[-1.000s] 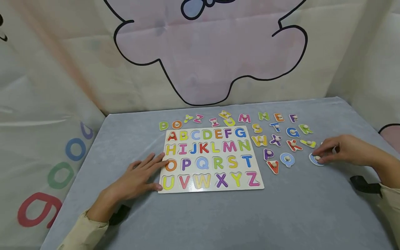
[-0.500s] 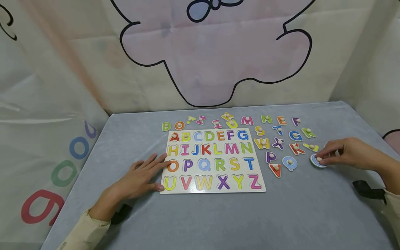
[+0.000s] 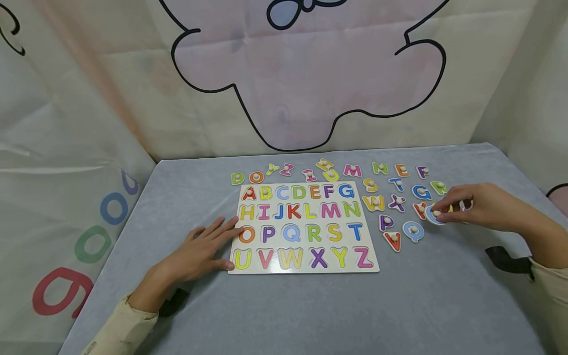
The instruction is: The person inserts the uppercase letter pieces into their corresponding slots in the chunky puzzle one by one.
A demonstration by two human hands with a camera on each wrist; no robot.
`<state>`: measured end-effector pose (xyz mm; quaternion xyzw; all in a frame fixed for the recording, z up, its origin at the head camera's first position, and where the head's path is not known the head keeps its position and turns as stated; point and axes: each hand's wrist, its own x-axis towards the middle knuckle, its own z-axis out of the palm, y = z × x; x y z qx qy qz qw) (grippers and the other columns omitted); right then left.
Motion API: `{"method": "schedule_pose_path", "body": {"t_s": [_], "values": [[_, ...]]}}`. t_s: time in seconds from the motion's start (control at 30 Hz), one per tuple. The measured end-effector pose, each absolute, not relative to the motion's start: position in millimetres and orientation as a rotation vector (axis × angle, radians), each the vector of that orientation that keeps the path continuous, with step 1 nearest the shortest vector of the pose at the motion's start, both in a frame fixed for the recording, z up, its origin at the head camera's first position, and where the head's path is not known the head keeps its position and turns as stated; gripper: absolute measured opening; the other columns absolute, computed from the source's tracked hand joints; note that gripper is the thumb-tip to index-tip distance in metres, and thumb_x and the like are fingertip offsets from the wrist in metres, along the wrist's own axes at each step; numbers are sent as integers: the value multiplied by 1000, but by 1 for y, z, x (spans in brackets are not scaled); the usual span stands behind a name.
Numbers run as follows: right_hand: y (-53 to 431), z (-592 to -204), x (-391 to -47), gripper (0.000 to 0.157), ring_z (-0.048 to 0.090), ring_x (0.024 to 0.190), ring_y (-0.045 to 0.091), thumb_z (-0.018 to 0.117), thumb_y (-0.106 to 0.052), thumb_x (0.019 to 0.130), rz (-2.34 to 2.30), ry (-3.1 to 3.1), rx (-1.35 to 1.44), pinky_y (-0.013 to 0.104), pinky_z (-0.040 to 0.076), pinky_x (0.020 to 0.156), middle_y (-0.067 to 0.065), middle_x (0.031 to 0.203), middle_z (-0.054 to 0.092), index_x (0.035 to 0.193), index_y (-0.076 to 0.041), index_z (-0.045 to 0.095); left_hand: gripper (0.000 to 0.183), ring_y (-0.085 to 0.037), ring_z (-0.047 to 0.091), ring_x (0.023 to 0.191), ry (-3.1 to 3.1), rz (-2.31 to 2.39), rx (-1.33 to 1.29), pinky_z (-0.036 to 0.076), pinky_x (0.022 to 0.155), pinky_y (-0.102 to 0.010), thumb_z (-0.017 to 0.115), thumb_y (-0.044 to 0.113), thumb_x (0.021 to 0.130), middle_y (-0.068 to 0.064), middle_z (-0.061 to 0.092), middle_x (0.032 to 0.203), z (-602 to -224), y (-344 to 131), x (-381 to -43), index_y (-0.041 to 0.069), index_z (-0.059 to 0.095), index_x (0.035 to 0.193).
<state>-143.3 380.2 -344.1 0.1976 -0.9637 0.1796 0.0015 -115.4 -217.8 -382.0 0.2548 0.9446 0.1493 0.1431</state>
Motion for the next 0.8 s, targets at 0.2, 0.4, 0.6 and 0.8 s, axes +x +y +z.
{"method": "schedule_pose_path", "body": {"t_s": [0.2,0.4,0.6,0.8], "values": [[353,-331,-153,23,50,70,-1,87,-28,76,545,-3028,670,20,40,56,-21,79,62,95,-38,78,83,-37,17,154,2727,419,720,18,113,-65,71,47,85,-1,20,168,-381,-218,-115,29,33,156],[323,-321,-165,23,53,76,-2,87,-30,75,573,-3008,724,20,43,58,-19,89,70,95,-36,78,82,-36,17,155,2731,441,725,18,113,-64,72,46,86,-1,20,168,-380,-219,-114,29,33,156],[295,-317,-173,21,56,76,1,85,-30,78,643,-2997,817,21,46,60,-17,87,69,98,-34,78,82,-36,16,155,2726,439,735,18,113,-64,72,46,85,0,20,168,-382,-218,-116,29,33,156],[266,-311,-183,20,57,75,4,83,-32,81,669,-2996,890,22,47,59,-14,84,65,101,-31,79,82,-36,16,155,2723,431,731,18,113,-64,72,46,85,1,19,168,-382,-217,-116,29,33,156]]}}
